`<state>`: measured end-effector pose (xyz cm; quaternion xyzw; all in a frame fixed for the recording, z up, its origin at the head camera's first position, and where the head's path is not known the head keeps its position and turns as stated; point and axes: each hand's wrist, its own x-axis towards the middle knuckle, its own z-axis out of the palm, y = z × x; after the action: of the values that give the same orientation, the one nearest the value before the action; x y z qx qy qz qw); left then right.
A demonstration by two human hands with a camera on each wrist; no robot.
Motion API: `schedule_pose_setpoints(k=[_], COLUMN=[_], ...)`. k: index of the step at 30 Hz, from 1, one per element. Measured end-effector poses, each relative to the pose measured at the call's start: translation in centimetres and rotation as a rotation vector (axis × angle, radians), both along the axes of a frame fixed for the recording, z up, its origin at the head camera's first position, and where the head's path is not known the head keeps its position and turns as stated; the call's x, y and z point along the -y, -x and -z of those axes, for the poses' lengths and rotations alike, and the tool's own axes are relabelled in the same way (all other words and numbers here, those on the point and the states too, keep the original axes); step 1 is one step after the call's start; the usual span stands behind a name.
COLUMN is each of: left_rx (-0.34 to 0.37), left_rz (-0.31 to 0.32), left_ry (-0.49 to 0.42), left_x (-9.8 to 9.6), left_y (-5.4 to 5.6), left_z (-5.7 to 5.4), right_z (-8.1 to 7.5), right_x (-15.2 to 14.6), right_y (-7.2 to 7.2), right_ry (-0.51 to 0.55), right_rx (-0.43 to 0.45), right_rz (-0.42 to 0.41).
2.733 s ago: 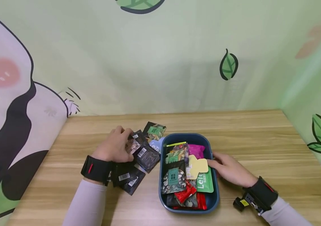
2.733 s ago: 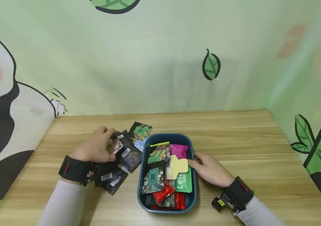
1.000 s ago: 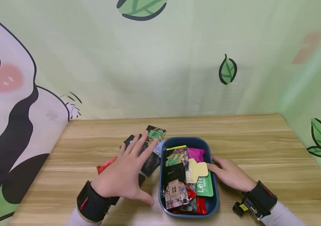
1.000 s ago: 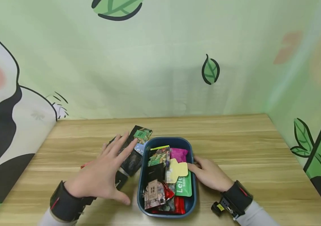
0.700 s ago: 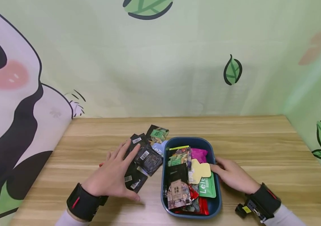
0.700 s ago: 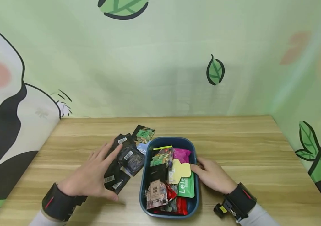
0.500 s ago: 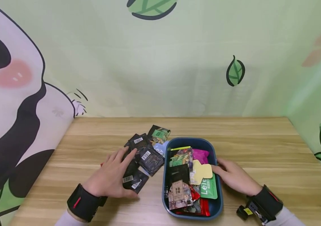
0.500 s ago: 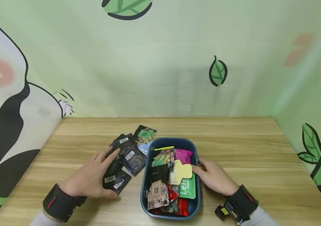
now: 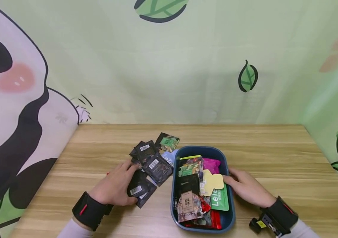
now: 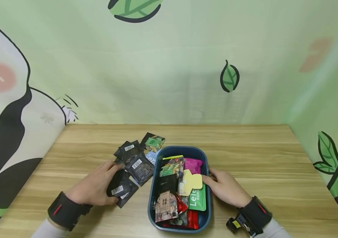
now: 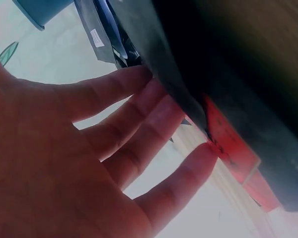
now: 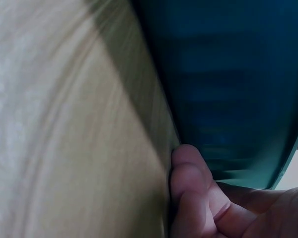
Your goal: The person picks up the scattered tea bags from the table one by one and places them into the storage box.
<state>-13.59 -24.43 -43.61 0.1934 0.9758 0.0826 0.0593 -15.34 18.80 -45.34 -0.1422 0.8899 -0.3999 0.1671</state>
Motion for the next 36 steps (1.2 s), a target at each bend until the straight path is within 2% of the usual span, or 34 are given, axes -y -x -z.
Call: schedule_pose_setpoints(k=[9,14,19,23,27,32,36], left_rx=[0.022,0.017,-0.063,-0.135,-0.164,-0.175,-0.184], left_rz=[0.023,0.072,0.181,0.296,0.385,0.443,0.469], left_ry=[-0.039,-0.093,-0.142,-0.187,-0.215,-0.242,-0.265], left_x=[-0.3,-0.7,-2.5,-5.2,-8.2,-11.5,-13.0], left_y=[-0.2,-0.9,-1.3,-0.4,0.9,2.4,3.6], left_z=[-0.2,-1.8,-4.0,-5.4,-6.4,-7.3,-7.8], right_z=[0.2,0.3,0.2,0.1,0.0,0.2,0.5], right_x=[0.0,0.1,0.1,-0.1,-0.3,-0.3,-0.3], right_y=[-0.2,-0.3,-0.2,0.0,0.2,0.3,0.1], right_ry=[-0.014,-0.018,-0.015,-0.017,-0.021,-0.009,-0.002], right_rx=[-0.016,-0.039,-0.06,-0.059,-0.065,-0.08,-0.071], right_rz=[0.026,0.033,0.029,0.028,0.03,0.023,0.017])
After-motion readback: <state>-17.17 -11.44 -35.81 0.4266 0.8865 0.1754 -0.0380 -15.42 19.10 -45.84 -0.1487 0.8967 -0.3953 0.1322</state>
